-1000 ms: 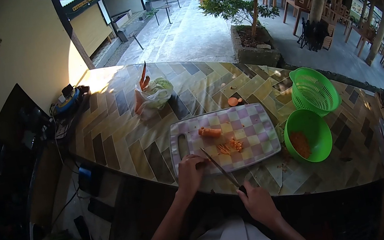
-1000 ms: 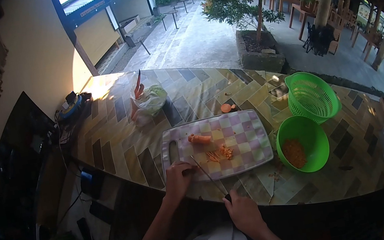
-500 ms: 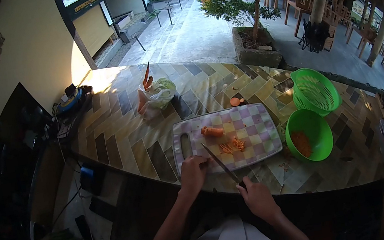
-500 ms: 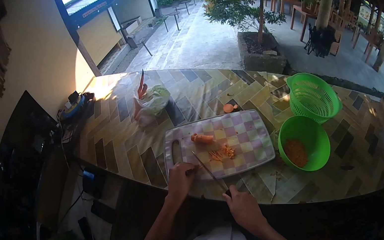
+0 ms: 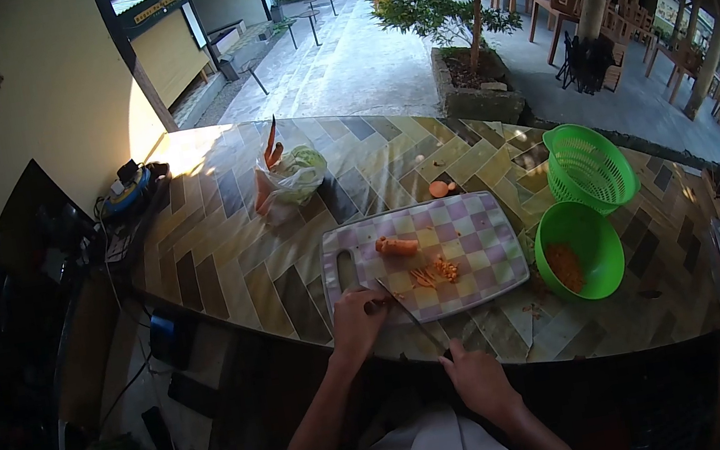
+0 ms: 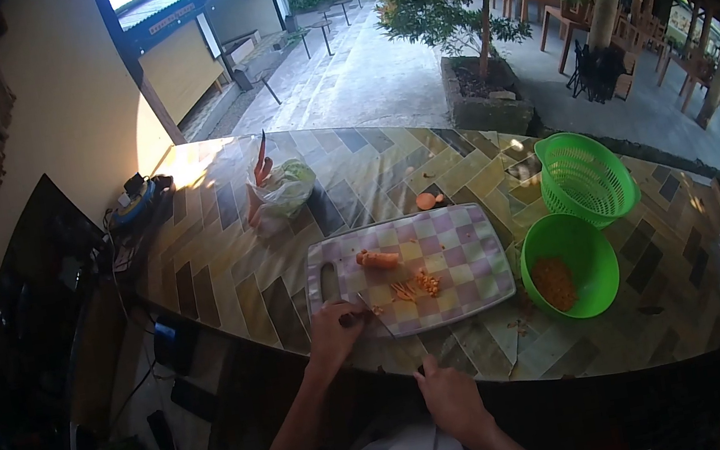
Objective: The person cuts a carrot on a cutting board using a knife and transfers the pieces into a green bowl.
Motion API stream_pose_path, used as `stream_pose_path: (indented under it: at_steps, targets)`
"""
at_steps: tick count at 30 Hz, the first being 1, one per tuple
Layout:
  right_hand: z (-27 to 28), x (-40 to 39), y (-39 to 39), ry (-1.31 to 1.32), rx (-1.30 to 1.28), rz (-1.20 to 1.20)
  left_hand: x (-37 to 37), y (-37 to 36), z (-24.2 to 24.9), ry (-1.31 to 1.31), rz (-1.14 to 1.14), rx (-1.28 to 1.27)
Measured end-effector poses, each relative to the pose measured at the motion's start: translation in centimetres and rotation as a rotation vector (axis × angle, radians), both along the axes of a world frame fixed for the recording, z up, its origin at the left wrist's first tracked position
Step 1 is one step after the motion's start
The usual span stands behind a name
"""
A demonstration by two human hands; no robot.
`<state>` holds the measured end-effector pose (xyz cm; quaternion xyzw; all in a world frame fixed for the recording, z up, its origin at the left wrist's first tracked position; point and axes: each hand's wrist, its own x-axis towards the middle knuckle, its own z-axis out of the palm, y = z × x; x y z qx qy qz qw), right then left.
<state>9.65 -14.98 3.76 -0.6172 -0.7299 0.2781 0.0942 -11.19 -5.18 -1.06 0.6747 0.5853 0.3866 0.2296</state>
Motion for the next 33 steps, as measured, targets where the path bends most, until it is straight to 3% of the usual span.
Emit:
stream_pose_path:
  at_steps: [7,12,15,17,21,24,27,30,33]
  targets:
    - [-0.4,-1.1,1.3,-0.096,0.104,-0.022,-0.1,-0.4,-0.5,0.024,0.007,0.011]
    - [-0.6,1.3,1.0,-0.008,0.157,-0.098,1.2,-1.1,0.3,0.267,0.064,0.189]
    - [-0.6,2.4,0.6,0.016,0.168,-0.171,1.8,-1.3,0.8,0.264,0.063,0.184]
    - [-0.7,3.2,0.4,0.023,0.194,-0.207,1.2,-0.8,-0.4,0.101,0.086,0.167]
    - [-1.2,4.3,0.1,0.086,0.255,-0.263,0.4,-0.5,2.1,-0.08,0.12,0.06]
    - [-1.3,4.8,-0.2,0.166,0.28,-0.313,0.9,0.7,3.3,-0.038,0.072,0.139]
    - [-0.9,5.6,-0.5,0.316,0.224,-0.397,2.6,2.3,3.7,-0.146,-0.127,0.11]
    - [-0.1,6.2,-1.2,0.424,0.221,-0.454,3.4,4.1,2.4,0.111,-0.4,0.262]
    - [0.0,6.5,-1.8,0.495,0.258,-0.479,3.8,5.8,-0.3,0.217,-0.439,0.189]
